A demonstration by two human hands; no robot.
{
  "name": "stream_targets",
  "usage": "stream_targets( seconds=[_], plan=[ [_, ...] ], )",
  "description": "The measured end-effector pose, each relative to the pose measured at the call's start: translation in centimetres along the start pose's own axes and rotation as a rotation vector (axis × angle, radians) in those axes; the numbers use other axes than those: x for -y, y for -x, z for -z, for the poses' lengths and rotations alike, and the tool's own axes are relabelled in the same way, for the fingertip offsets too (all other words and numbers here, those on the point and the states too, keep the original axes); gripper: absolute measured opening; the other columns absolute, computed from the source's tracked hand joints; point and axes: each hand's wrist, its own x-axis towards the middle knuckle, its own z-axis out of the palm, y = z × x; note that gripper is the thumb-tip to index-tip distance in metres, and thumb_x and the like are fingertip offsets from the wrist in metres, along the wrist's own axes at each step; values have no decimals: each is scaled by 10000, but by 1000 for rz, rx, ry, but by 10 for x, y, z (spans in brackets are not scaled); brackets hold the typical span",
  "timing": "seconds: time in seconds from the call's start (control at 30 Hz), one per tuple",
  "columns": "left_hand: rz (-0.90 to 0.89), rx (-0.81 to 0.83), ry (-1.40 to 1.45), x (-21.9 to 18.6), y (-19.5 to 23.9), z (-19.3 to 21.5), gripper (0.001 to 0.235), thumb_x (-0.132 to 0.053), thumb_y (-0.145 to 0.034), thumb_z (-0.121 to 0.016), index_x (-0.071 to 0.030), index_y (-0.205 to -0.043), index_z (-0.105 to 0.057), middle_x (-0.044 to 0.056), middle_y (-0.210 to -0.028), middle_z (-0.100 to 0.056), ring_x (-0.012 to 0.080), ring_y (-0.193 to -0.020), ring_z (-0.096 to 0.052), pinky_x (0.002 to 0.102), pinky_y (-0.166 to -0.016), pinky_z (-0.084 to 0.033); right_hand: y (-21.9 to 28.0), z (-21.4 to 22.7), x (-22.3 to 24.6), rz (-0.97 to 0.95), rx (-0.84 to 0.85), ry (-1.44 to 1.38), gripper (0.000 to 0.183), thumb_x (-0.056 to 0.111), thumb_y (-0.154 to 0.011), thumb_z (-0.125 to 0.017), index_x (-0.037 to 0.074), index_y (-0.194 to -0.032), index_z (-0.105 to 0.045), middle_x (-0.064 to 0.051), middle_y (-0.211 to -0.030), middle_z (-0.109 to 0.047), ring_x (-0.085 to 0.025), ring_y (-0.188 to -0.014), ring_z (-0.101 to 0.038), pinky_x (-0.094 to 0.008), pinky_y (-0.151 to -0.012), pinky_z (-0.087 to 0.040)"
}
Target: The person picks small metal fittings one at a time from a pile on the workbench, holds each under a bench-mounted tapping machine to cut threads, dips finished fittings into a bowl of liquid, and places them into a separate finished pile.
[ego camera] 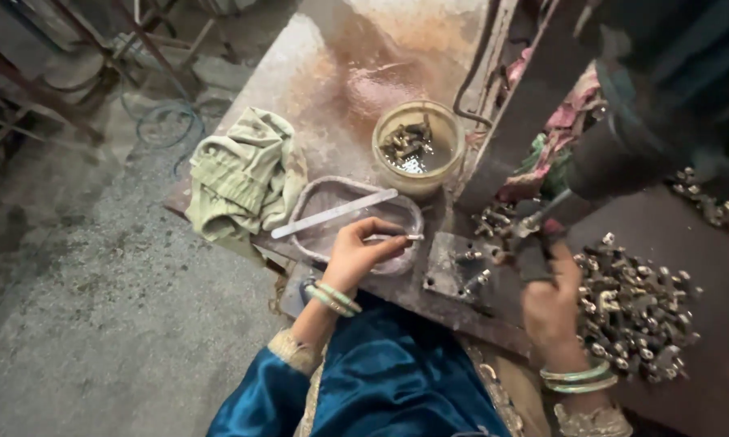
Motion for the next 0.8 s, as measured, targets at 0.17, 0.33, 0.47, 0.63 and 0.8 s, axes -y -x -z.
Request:
stream_targets(
  seconds=[0.17,0.33,0.47,0.63,0.8],
  plan=[
    [-149,35,-19,29,49,-49,177,-63,-890,-780,2,-1044,-723,64,-961,-764,105,-851,-706,249,-752,-579,9,27,-26,29,-42,93,647,-127,-867,-429,-14,-1503,-474,-90,-1296,-623,-184,-1119,-629,-333,-1025,-518],
    [-540,-91,-430,30,78,-85,187,3,-817,-765,-25,-994,-711,80,-965,-740,170,-821,-754,276,-726,-601,1,9,-1,-18,-62,203,569,-101,-932,-496,-47,-1497,-529,-109,-1276,-634,-183,-1086,-621,-316,-980,-503],
    [-514,-92,-566,22,77,-91,181,-22,-810,-756,-57,-983,-714,88,-984,-703,250,-803,-728,312,-683,-585,-3,-6,14,26,25,102,540,-85,-929,-439,-10,-1457,-526,-87,-1238,-660,-167,-1062,-664,-312,-976,-559],
    [-681,-80,-646,22,65,-98,185,-63,-832,-735,-67,-1011,-687,96,-1025,-678,313,-887,-702,369,-754,-573,-6,5,-1,12,-61,135,497,-110,-960,-424,-20,-1437,-530,-71,-1227,-665,-166,-1056,-657,-311,-976,-555],
    [-515,-34,-679,14,63,-99,168,-81,-861,-733,-82,-1002,-642,103,-940,-616,308,-813,-674,397,-701,-547,-8,5,4,-52,-15,19,408,-111,-1025,-431,-38,-1403,-567,-98,-1165,-678,-194,-963,-664,-327,-896,-557]
  ],
)
